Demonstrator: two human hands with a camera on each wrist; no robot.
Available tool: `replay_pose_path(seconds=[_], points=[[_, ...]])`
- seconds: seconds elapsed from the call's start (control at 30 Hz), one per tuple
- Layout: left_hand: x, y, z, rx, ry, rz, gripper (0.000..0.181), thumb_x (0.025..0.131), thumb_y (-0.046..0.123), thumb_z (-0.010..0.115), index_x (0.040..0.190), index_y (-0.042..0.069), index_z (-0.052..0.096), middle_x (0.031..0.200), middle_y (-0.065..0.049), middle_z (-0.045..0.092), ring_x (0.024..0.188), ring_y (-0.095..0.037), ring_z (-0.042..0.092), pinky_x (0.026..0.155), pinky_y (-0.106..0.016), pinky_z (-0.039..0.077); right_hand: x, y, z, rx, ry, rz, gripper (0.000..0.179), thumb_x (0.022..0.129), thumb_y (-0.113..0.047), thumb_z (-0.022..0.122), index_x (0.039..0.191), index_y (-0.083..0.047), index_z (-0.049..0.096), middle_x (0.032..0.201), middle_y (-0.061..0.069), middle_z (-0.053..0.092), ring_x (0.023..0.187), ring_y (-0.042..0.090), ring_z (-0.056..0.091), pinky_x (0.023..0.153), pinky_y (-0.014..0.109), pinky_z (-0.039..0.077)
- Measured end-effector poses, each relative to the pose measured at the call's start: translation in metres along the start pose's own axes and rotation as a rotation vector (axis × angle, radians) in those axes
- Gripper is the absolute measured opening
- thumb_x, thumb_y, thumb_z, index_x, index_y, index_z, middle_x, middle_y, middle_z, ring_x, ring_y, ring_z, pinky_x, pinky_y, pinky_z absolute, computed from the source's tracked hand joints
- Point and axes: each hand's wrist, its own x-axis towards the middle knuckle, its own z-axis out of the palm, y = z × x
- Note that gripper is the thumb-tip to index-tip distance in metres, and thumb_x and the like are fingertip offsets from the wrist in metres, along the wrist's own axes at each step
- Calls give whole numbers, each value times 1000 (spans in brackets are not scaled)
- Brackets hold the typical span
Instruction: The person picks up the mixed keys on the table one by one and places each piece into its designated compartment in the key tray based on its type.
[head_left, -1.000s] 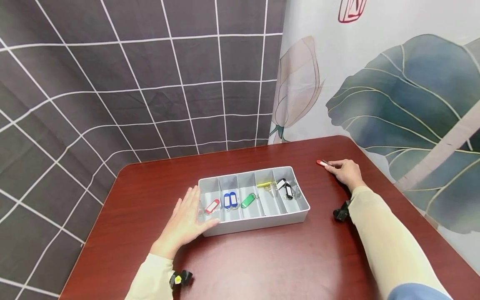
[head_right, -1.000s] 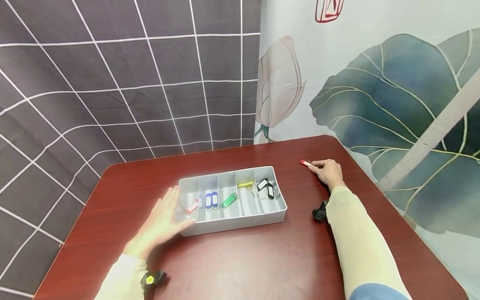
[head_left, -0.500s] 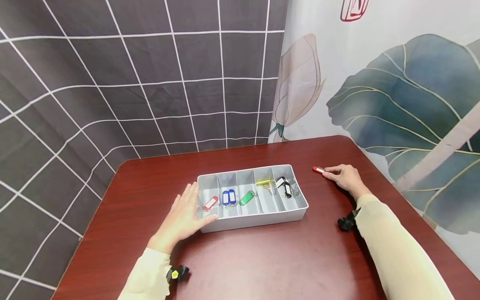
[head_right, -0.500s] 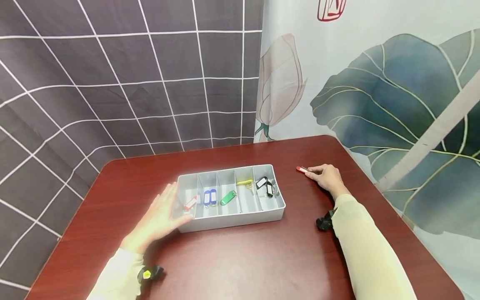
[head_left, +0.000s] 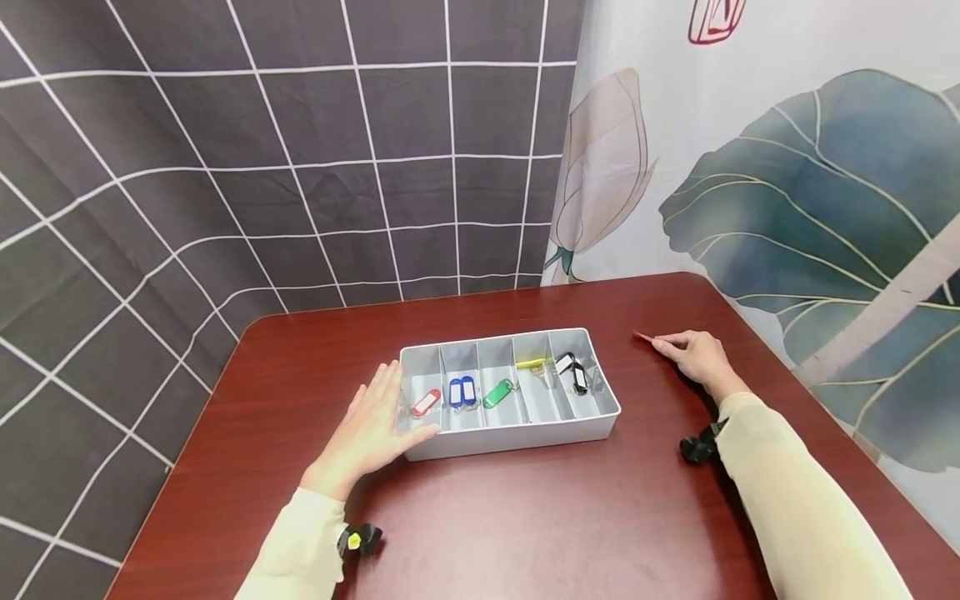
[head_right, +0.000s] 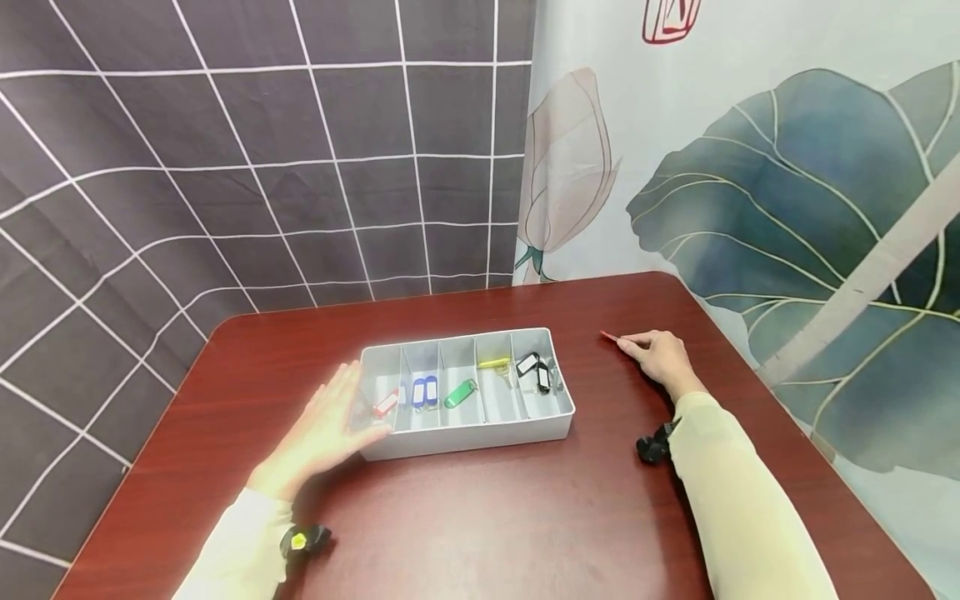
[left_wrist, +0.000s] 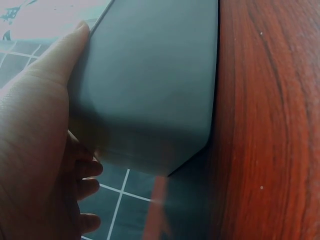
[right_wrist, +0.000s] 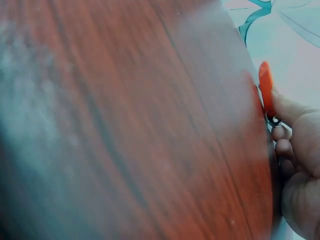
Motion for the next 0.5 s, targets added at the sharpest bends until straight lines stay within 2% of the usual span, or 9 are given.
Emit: replay_pose_path(seconds=[0.13, 0.3, 0.5], points=[[0, 0, 0, 5, -11, -2, 114, 75, 74, 61, 153, 4, 17, 157, -14, 22, 146, -30, 14, 113, -56, 17, -1, 1, 2, 11, 37, 28, 52, 95, -45, 57, 122, 0, 65, 123, 29, 57, 108, 42, 49, 91, 58, 41], [2, 0, -1, 25, -9, 5, 116, 74, 81, 52, 153, 4, 17, 157, -13, 22, 146, -30, 13, 113, -55, 18, -2, -1, 3, 0, 86, 32, 47, 94, -40, 59, 118, 0, 67, 117, 30, 60, 103, 41, 50, 88, 57, 41], [1, -1, -2, 14, -11, 4, 117, 73, 81, 53, 153, 3, 17, 157, -15, 23, 146, -30, 14, 113, -56, 18, 0, -2, 4, -4, 107, 28, 41, 92, -38, 64, 109, -1, 71, 102, 22, 66, 91, 34, 51, 77, 46, 43]])
